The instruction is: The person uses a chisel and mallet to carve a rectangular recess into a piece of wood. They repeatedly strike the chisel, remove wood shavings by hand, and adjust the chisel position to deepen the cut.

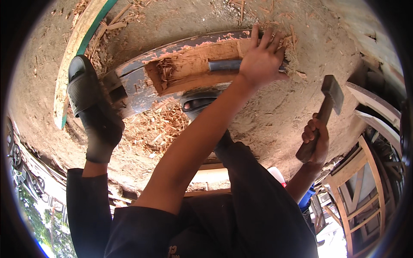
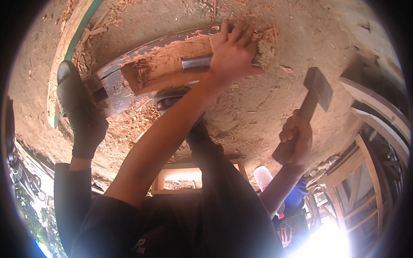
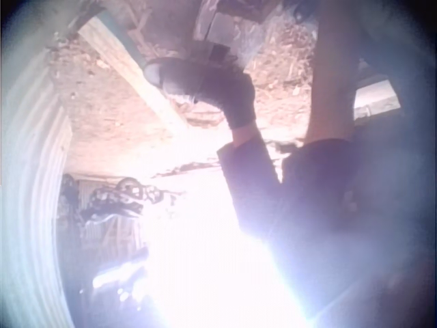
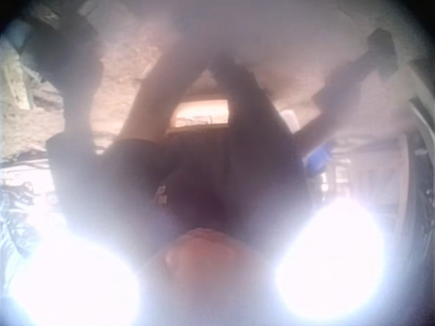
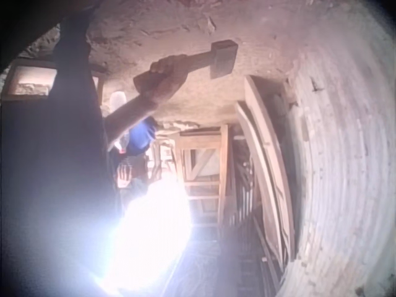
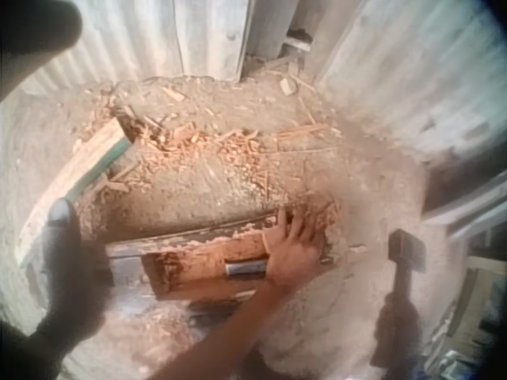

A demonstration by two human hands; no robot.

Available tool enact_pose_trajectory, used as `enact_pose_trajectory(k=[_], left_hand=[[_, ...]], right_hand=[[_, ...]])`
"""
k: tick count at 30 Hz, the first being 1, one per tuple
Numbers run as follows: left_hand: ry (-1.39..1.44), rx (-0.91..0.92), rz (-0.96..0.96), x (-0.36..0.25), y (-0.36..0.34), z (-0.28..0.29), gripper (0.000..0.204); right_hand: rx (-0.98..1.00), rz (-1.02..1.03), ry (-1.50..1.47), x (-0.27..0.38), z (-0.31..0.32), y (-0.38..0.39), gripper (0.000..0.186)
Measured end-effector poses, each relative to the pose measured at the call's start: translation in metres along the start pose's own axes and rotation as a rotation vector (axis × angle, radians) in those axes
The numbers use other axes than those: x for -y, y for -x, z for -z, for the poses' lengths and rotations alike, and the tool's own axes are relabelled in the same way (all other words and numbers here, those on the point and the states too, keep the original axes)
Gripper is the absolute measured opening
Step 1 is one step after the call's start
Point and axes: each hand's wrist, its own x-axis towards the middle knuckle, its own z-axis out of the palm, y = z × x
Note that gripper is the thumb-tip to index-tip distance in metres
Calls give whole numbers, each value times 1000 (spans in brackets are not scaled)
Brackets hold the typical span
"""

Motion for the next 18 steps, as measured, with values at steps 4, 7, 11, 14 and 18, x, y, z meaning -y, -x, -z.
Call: enact_pose_trajectory(k=[4,7,11,14,18], left_hand=[[-55,67,58,-5,-2,-2,83],[-113,104,51,2,4,0,87],[-143,118,56,3,9,4,79],[-126,122,50,5,8,6,69],[-32,105,13,-2,7,6,58]], right_hand=[[-101,91,20,-3,-19,-16,11],[133,-82,278,-19,-40,-6,14],[152,-142,477,-8,-38,-3,17],[104,-112,417,2,-31,-2,19],[25,-40,271,14,-20,0,22]])
